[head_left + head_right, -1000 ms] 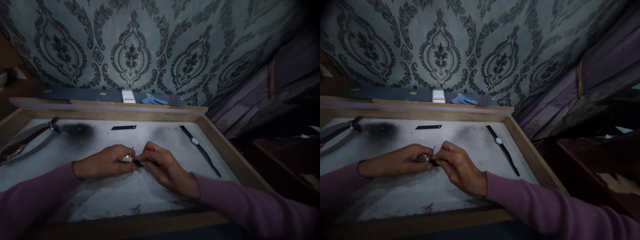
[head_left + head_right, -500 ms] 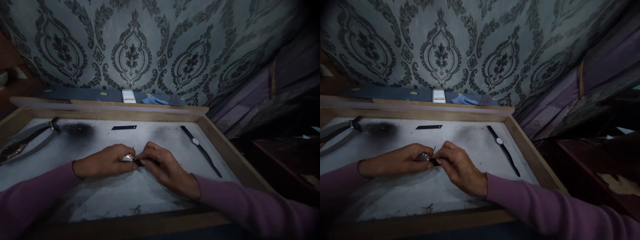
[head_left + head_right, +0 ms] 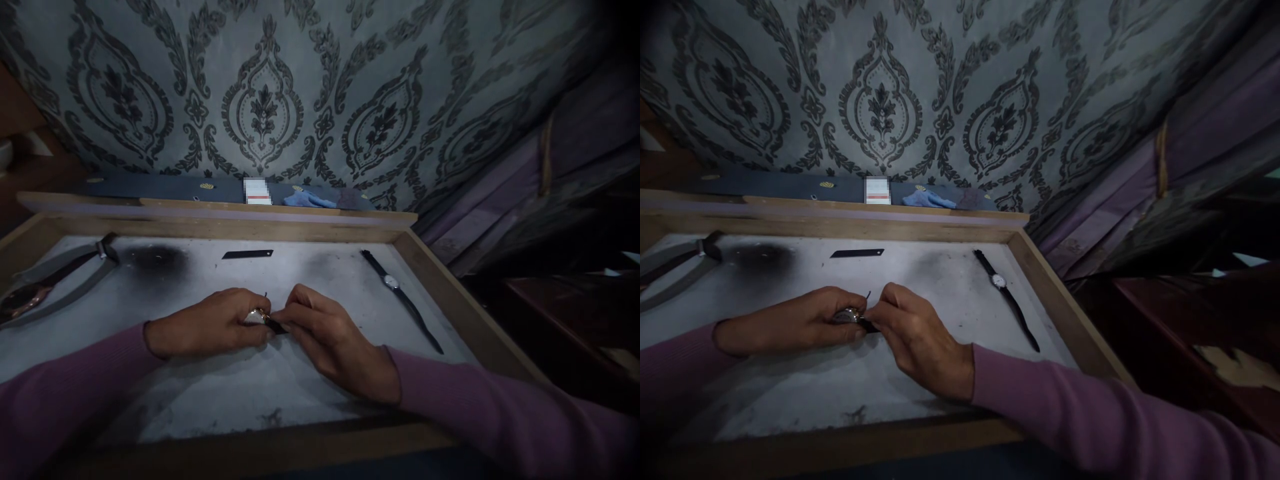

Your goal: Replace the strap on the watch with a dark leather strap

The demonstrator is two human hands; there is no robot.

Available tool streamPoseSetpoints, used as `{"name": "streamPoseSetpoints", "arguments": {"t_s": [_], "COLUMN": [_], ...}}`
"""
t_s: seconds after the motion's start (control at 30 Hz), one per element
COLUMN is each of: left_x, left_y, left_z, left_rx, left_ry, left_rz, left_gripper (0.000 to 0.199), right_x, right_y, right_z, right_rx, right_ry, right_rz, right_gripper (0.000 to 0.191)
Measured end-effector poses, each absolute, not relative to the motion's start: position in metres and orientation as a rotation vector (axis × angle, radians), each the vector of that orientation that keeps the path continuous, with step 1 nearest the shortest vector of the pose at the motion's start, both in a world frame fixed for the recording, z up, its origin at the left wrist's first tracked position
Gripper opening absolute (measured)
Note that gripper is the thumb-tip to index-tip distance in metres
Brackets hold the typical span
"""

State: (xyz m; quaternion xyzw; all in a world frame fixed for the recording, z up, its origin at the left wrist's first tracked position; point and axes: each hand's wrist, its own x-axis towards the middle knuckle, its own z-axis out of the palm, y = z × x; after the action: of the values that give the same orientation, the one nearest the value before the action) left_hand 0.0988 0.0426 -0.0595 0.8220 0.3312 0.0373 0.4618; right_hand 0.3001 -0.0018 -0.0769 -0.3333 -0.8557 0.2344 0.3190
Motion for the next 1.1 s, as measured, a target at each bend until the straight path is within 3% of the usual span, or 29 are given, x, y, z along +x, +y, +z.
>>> {"name": "streamPoseSetpoints", "arguments": {"t_s": [1.1], "left_x": [0.0985], "left_y": [0.0382], "left_z": [-0.0601], "left_rx": [2.043], "left_ry": [0.828], "left_rz": [0.100], "left_gripper": [0.025], "right_x": [0.3031], "right_y": [-0.0009], "right_z": [-0.0782], "right_rx": [-0.840], "right_ry": [-2.318], "right_rz": [0.557], "right_gripper": [0.020]}}
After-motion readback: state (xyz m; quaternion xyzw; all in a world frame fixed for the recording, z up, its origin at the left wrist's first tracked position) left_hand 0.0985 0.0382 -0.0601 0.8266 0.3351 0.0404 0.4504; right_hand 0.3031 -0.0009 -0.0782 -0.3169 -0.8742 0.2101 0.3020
